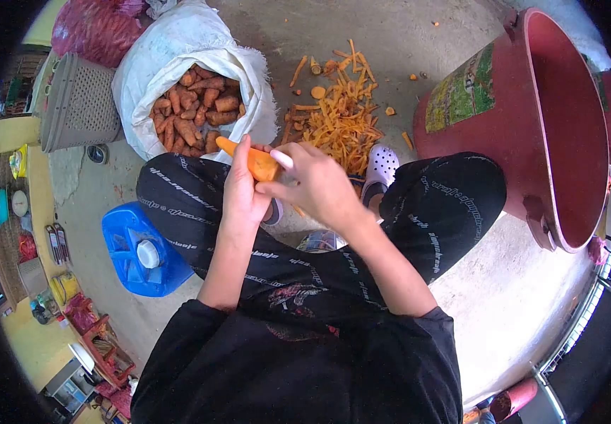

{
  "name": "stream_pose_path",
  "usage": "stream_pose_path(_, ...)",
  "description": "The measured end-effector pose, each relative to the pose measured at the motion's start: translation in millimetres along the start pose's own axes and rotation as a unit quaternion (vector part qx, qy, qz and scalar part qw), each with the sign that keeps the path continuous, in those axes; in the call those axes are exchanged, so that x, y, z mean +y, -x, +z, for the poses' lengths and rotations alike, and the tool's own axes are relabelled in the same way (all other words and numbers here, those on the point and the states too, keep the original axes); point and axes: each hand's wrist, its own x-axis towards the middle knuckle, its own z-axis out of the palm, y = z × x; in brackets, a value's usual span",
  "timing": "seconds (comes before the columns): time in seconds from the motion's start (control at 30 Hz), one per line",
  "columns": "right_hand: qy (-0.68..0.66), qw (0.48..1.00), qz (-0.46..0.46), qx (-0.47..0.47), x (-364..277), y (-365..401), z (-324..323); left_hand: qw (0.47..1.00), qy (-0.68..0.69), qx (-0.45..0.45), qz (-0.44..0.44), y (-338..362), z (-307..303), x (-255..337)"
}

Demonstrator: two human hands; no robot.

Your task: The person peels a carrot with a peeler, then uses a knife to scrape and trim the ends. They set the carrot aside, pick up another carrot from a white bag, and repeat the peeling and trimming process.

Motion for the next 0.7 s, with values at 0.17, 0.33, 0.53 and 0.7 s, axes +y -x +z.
stream_pose_path(0.17,-0.486,0.858,0.052,0.160,-15.8,-8.9,-25.1,1.000,-0.002,0.024,0.012,-1.7,-1.6,-1.0)
stream_pose_path(0.33,-0.545,0.801,0.108,0.221,-36.8,-28.6,-15.0,0.999,0.032,0.006,-0.019,-2.9,-2.3,-9.4)
stream_pose_path(0.53,-0.463,0.818,0.162,0.301,90.8,-100.1,-1.1,0.998,-0.013,0.055,0.011,-12.1,-14.5,-5.4)
stream_pose_path(0.7,0.021,0.913,0.346,0.213,282.1,-96.3,46.4,0.997,-0.004,0.070,-0.032,-33.7,-31.1,-12.8)
